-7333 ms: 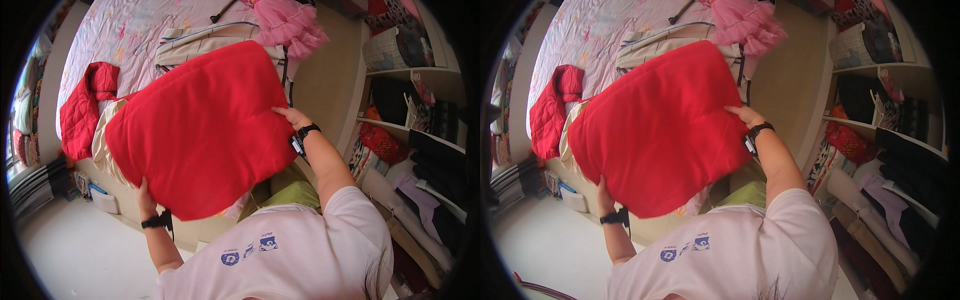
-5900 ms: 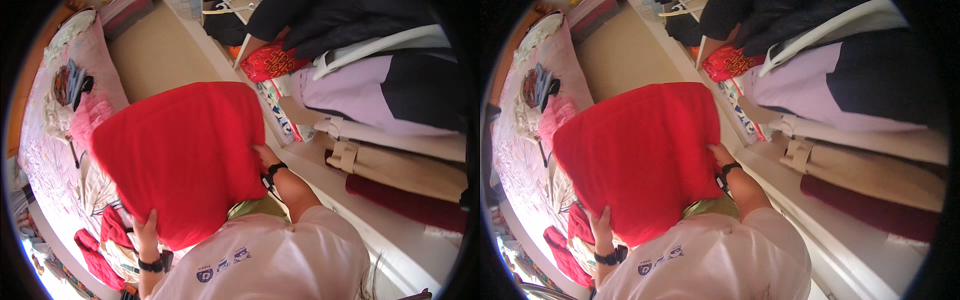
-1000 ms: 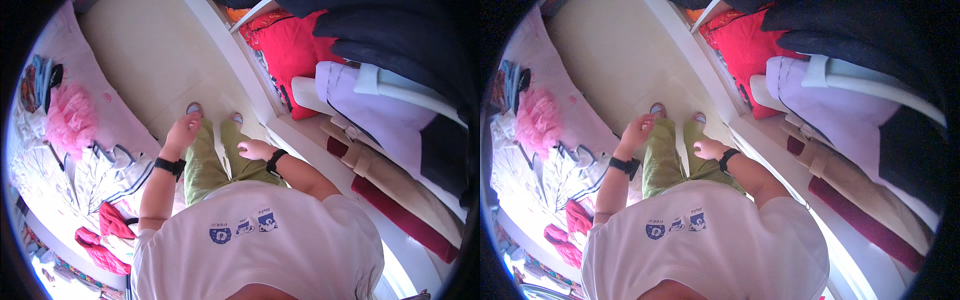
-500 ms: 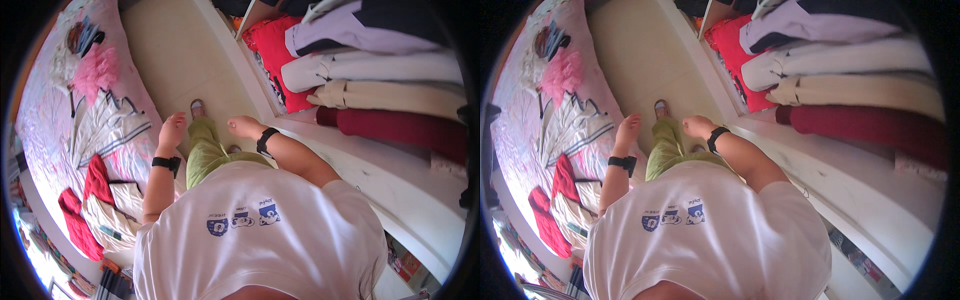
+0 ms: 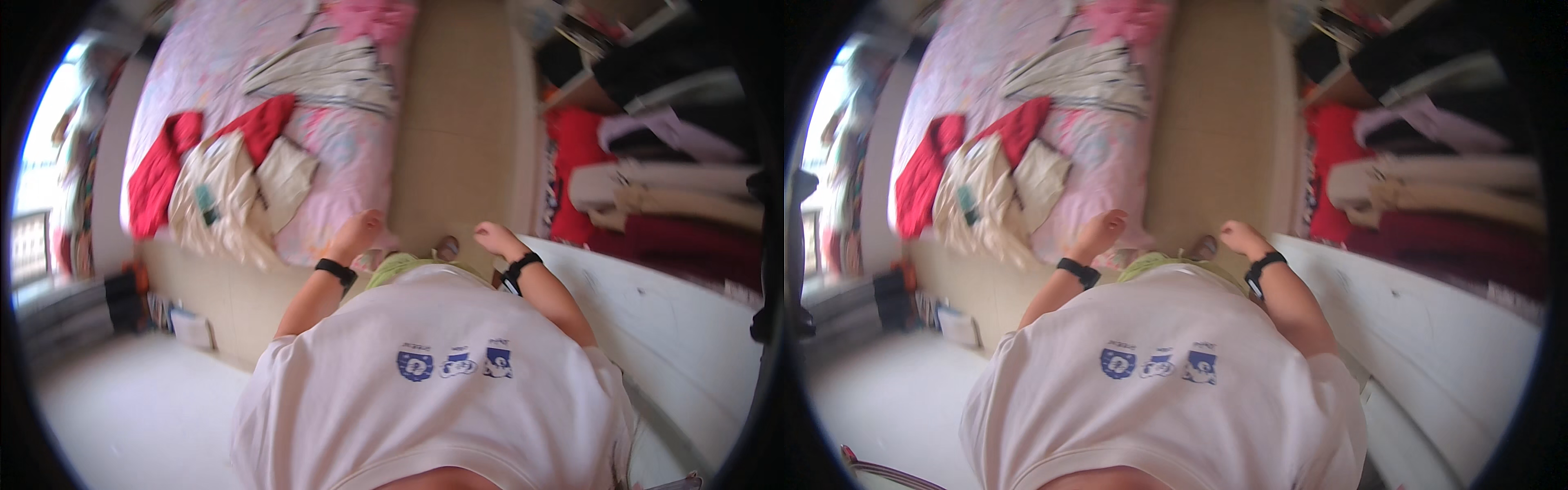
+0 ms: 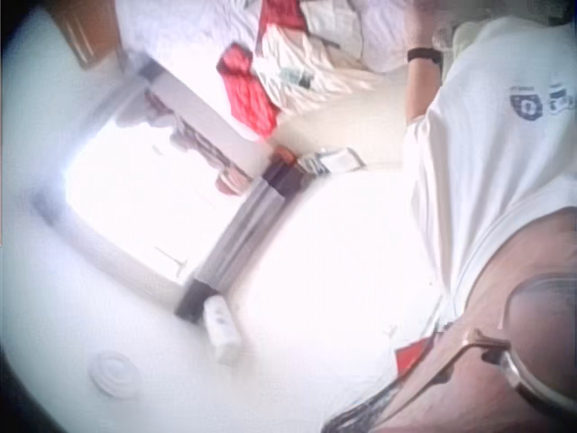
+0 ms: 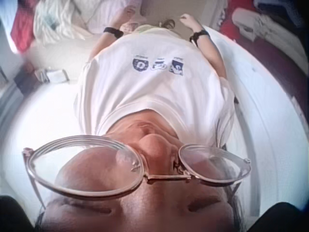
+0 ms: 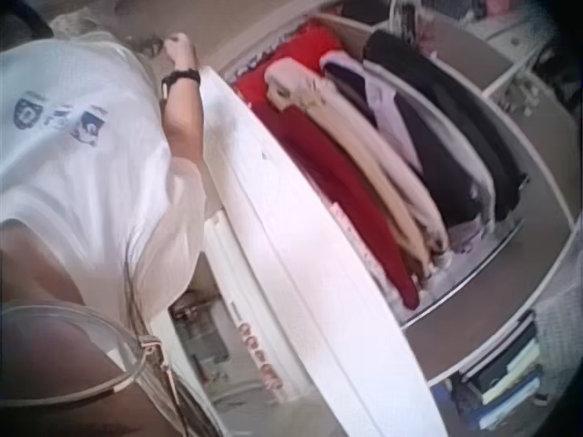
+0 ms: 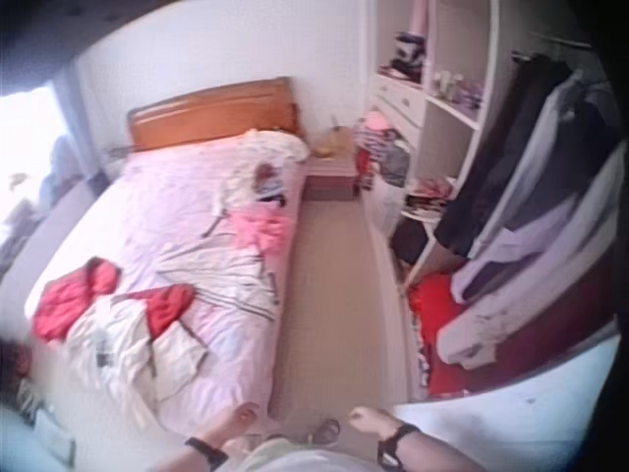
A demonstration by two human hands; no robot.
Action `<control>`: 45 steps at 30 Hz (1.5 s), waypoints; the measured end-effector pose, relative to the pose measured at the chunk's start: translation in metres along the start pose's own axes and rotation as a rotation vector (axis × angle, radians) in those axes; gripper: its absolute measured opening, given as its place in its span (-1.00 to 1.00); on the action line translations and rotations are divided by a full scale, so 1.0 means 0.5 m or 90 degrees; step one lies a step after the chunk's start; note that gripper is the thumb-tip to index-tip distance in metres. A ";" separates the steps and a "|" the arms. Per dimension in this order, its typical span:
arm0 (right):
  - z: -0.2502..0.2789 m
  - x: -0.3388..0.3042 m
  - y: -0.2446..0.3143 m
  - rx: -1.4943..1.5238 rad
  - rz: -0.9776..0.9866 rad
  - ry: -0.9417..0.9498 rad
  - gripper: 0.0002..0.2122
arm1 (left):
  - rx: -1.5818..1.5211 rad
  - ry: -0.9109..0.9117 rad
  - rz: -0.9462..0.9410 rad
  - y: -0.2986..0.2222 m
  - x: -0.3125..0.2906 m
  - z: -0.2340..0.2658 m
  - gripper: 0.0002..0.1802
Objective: The person folds a red puffer jacket on a bed, zips it closed, and places it in a closet. They then fold a second red jacket and place it in the same closet. Finally, they pick up a pink fluffy item from the bed.
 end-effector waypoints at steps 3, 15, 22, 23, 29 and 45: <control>-0.055 0.015 0.022 0.063 -0.047 0.057 -0.71 | -0.017 -0.060 0.072 0.060 -0.082 0.021 -0.71; -0.334 0.077 0.339 -0.157 0.131 0.243 -0.69 | -0.138 -0.174 0.336 0.318 -0.468 0.065 -0.66; -0.405 0.122 0.356 -0.174 0.179 0.378 -0.69 | -0.120 -0.237 0.443 0.321 -0.564 0.069 -0.65; -0.401 0.135 0.348 -0.227 0.157 0.374 -0.69 | -0.142 -0.244 0.447 0.310 -0.572 0.065 -0.65; -0.414 0.175 0.399 -0.339 0.151 0.337 -0.70 | -0.189 -0.213 0.428 0.335 -0.645 0.067 -0.63; -1.010 0.116 0.954 -0.508 0.498 0.425 -0.70 | -0.220 -0.466 0.536 0.860 -1.154 0.239 -0.58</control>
Point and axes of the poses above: each hand's wrist, its own x-axis towards the middle knuckle, its own z-axis out of the back of the hand, y = z × x, the point moved 7 cm from there along x, towards the middle knuckle, and after that the axes turned 6 degrees about x, right-handed, at the moved point
